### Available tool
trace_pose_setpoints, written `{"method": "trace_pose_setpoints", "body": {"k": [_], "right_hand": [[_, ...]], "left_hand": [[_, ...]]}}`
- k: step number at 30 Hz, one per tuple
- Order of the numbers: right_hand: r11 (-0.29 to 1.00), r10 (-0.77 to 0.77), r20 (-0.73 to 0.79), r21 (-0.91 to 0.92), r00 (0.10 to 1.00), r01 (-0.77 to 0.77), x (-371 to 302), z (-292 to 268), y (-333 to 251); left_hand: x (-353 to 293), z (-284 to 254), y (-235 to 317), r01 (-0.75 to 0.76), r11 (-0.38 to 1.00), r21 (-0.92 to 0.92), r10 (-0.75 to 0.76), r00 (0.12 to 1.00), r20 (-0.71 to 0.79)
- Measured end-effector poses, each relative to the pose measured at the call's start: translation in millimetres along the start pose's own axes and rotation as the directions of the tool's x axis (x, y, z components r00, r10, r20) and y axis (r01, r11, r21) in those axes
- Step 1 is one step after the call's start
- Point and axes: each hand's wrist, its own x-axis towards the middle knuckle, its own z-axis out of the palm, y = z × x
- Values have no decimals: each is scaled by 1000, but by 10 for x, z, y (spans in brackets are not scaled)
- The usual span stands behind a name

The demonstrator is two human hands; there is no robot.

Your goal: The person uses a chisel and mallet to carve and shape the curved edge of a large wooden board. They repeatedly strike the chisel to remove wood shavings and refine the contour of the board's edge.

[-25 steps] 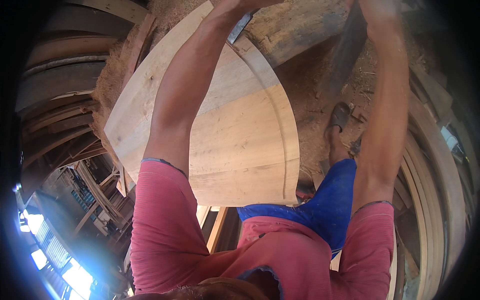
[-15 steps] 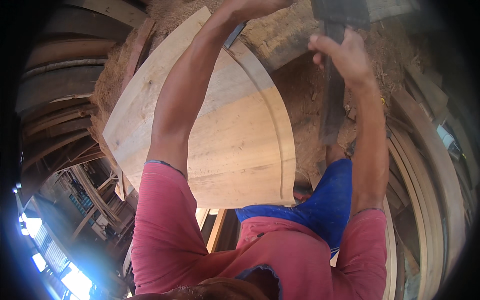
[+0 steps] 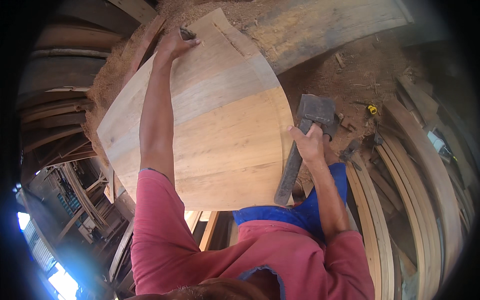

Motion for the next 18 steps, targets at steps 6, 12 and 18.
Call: {"method": "trace_pose_setpoints", "body": {"k": [6,12,18], "right_hand": [[982,41,-59,-180,997,-51,-455,-57,19],[985,75,-25,-151,997,-78,-648,-218,340],[997,79,59,-16,995,-78,-507,-219,386]], "left_hand": [[-262,165,212,-66,998,0,65,985,160],[-619,330,242,-50,998,47,46,995,85],[-752,263,77,-65,995,-79,69,996,57]]}}
